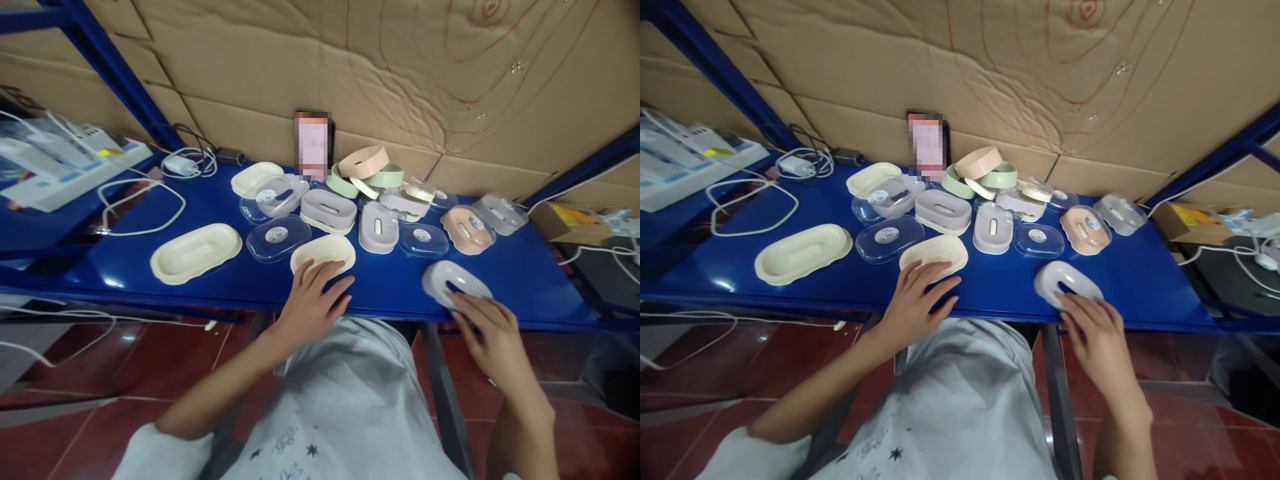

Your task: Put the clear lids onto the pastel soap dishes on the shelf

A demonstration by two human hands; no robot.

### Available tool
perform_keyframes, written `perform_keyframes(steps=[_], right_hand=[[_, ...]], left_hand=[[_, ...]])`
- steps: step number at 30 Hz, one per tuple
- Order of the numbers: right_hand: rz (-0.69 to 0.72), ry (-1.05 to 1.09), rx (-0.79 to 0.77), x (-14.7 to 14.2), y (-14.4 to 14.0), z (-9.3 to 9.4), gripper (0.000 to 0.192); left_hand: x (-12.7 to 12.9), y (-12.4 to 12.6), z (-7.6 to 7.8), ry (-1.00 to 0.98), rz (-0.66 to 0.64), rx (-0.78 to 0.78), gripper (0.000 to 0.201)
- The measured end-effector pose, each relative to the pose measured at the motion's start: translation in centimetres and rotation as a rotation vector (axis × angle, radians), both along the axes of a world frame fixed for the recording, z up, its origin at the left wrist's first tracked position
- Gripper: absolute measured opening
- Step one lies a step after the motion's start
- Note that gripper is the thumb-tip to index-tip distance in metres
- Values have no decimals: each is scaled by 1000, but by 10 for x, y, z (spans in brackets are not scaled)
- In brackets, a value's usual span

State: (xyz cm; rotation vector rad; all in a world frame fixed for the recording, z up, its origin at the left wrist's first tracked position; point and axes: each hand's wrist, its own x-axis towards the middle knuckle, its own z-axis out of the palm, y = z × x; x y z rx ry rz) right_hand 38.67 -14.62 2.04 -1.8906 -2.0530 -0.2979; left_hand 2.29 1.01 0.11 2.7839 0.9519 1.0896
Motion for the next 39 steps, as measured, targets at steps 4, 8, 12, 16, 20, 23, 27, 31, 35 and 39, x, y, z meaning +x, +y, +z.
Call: perform_keyframes(steps=[4, 8, 12, 16, 20, 23, 27, 31, 35, 39], right_hand=[[283, 79, -14, -50, 33, 6, 46], [319, 153, 103, -85, 62, 8, 52], [459, 165, 44, -108, 75, 7, 56], [561, 127, -27, -128, 81, 7, 58], [606, 63, -76, -135, 91, 9, 54], [598, 51, -81, -113, 104, 9, 50], [128, 65, 12, -55, 113, -1, 60], [-66, 39, 13, -10, 92, -12, 57], [-2, 181, 39, -4, 63, -11, 46], [29, 352, 188, -28, 61, -6, 31]], left_hand=[[-15, 2, 4, 24, 148, -45, 27], [-29, 4, 6, 43, -51, -130, 21], [-29, 4, 1, -92, -150, -164, 38], [-25, 8, -4, -118, -153, -150, 64], [-25, 12, -4, -26, -226, -107, 47], [-23, 12, -3, -49, -238, -92, 42], [-23, 8, 1, -98, -208, -161, 36], [-26, 6, 4, -134, -174, -292, 49], [-29, 9, 4, -105, -173, -456, 74], [-29, 11, 5, -65, -161, -559, 89]])
